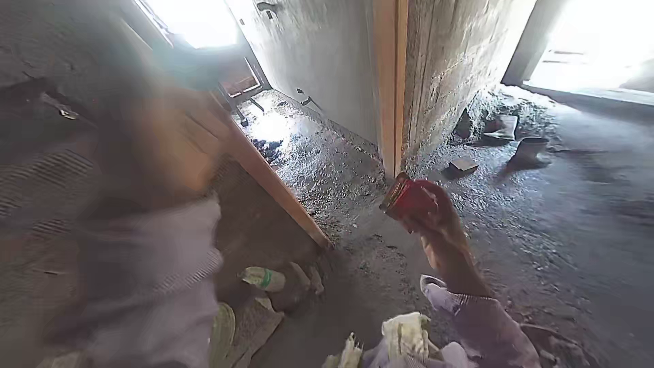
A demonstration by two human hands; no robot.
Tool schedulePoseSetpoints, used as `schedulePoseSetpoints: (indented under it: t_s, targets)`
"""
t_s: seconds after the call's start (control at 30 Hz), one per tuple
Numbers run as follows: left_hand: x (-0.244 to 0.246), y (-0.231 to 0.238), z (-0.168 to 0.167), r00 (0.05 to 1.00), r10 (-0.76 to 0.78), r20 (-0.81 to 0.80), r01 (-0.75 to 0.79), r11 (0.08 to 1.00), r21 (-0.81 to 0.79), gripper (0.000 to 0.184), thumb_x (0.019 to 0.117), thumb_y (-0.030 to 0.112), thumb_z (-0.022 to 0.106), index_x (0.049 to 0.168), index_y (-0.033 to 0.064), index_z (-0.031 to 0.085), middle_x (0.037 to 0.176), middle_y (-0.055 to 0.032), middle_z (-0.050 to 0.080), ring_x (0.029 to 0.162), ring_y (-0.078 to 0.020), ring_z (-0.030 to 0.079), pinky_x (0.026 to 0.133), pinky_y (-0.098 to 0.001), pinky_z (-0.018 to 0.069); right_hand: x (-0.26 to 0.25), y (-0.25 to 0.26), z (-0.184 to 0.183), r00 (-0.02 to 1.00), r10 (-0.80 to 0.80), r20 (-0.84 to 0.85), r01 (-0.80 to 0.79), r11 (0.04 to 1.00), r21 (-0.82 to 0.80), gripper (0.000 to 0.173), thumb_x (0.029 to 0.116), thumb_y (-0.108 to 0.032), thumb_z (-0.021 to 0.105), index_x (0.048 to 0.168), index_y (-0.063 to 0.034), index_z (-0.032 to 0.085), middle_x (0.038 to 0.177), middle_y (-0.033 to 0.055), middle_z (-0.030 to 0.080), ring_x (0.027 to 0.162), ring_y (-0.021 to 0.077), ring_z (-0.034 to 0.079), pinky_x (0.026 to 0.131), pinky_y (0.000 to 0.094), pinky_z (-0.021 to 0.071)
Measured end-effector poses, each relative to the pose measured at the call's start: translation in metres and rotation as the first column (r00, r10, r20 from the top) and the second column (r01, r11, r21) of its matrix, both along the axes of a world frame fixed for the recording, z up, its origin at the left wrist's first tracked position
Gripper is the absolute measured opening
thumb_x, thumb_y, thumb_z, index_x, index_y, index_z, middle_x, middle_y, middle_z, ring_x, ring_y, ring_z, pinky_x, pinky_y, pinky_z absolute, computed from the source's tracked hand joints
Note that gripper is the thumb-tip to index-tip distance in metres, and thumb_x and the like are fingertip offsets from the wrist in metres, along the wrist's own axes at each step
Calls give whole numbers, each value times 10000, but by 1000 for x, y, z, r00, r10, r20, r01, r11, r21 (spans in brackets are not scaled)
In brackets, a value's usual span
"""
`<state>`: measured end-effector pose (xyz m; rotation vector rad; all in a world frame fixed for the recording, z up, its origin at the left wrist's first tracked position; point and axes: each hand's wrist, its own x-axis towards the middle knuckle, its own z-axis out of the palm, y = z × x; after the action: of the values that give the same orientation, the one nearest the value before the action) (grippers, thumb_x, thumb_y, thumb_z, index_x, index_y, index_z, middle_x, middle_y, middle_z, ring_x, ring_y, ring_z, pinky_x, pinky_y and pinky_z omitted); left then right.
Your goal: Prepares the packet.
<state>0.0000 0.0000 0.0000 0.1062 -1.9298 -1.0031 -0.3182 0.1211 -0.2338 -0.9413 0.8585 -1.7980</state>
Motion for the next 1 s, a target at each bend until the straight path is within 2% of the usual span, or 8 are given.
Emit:
schedulePoseSetpoints:
  t_s: [0.1,0.23,0.33,0.4,0.53,0.8,0.9,1.0]
  targets:
    - [-70,57,-126,998,45,46,-61,894,444,849,994,737,230,1541,124,448,1536,-58,516,1415,-254,487,1124,-487,465,4,10,7,997,-39,-73,42,998,43,736,839,-43,743,1495,-145,427,1236,124,666,960,202,714,752,334,631]
    - [-108,92,-239,992,112,-59,-32,671,740,983,883,735,576,1544,37,371,1538,-108,494,1397,-268,495,1104,-524,466,17,21,14,902,-89,-422,153,981,121,753,828,-158,788,1487,-92,430,1148,105,697,846,152,715,672,323,633]
    - [-114,124,-265,953,222,-205,73,490,869,741,921,450,725,1436,-27,490,1376,-153,609,1250,-265,611,1058,-491,516,35,30,4,760,-53,-648,205,965,162,743,817,-317,810,1457,-110,492,1134,50,719,913,87,717,765,303,631]
    - [-112,135,-268,895,391,-216,76,345,936,322,1025,201,569,1214,-52,633,1122,-155,720,1043,-231,707,959,-439,578,53,36,-8,747,-6,-665,127,983,134,719,835,-264,808,1445,-64,485,1165,41,723,929,73,722,776,270,634]
    - [-82,142,-277,786,446,-428,392,177,903,364,1112,215,334,1239,3,600,1110,-147,713,1015,-222,712,918,-394,589,87,46,-17,792,78,-606,23,988,156,615,858,-154,775,1396,-29,507,1130,40,740,873,121,738,708,283,645]
    - [-48,157,-282,529,527,-665,681,204,704,270,1055,156,407,1098,58,655,1021,-100,726,958,-155,718,871,-304,595,126,47,-26,753,174,-635,-110,984,139,208,921,-272,737,992,-77,746,875,-13,741,733,63,687,637,238,589]
    - [-36,157,-289,617,469,-632,542,329,773,284,1041,227,471,1176,66,663,1131,-93,726,1065,-161,700,923,-317,580,127,52,-27,649,148,-746,-120,988,92,203,937,-301,718,992,-108,749,892,-37,746,785,50,708,692,241,616]
    - [-28,163,-288,741,458,-490,309,414,856,281,1076,198,432,1077,28,655,942,-44,706,864,-112,691,798,-288,588,129,59,-32,605,197,-771,-145,980,137,228,931,-352,724,1013,-141,758,919,-28,751,827,96,724,738,299,635]
